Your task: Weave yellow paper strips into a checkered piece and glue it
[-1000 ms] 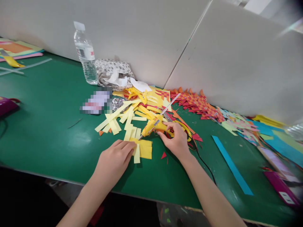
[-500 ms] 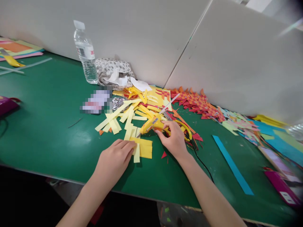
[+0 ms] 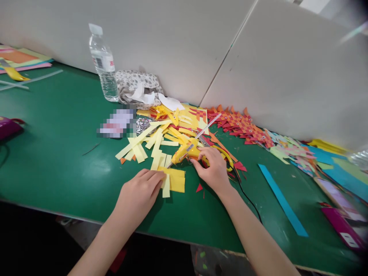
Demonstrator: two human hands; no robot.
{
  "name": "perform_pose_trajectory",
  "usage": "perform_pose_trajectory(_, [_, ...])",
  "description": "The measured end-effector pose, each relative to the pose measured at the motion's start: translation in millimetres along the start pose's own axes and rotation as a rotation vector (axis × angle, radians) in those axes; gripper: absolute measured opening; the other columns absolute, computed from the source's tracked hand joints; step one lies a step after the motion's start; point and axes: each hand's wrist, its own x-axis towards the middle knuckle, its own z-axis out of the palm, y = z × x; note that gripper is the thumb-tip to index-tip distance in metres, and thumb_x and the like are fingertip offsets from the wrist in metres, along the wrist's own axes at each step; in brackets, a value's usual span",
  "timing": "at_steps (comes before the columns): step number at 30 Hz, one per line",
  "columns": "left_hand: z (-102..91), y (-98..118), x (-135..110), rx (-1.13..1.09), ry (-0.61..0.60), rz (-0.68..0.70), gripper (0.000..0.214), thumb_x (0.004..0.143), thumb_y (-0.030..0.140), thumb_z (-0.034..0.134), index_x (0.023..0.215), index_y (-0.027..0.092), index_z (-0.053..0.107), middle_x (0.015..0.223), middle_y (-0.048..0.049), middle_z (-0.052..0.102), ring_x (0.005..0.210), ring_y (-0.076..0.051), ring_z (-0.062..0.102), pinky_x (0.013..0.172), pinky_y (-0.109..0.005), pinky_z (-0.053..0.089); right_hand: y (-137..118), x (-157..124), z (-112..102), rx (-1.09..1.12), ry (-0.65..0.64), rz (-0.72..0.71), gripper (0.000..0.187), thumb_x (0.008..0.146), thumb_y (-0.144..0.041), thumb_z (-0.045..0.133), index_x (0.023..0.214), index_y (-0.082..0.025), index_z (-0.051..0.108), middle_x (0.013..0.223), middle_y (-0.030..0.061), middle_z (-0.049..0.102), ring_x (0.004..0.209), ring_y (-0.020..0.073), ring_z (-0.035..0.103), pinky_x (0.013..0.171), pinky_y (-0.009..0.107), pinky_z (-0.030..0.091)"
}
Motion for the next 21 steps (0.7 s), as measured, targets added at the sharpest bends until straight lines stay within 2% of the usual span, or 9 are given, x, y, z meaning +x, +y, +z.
perform_pose_trajectory(15, [-0.7, 0.8, -0.2, -0.005, -0.005, 0.000, 0.021, 0.088, 0.022, 0.041, 0.095, 0.024, 0.061, 0.095, 0.0004, 0.070, 0.086, -0.015, 0.061, 0.057, -0.022, 0.045, 1.2, -0.9, 0.8, 0.002, -0.026, -0.002, 0.015, 0.076, -0.020, 0.060, 0.068, -0.022, 0.048, 0.090, 0.0053, 0.061, 0.094, 0.0217, 0.056, 0.084, 0.040, 0.044])
perform_pose_trajectory(21, [0.2, 0.2, -0.4, 0.000, -0.010, -0.009, 0.022, 0.089, 0.023, 0.041, 0.096, 0.025, 0.061, 0.095, 0.0005, 0.069, 0.085, -0.016, 0.060, 0.056, -0.022, 0.045, 4.7, -1.6, 3.5, -0.037, 0.024, 0.056, 0.016, 0.075, -0.022, 0.061, 0.066, -0.022, 0.048, 0.089, 0.0061, 0.061, 0.095, 0.0232, 0.057, 0.085, 0.042, 0.044])
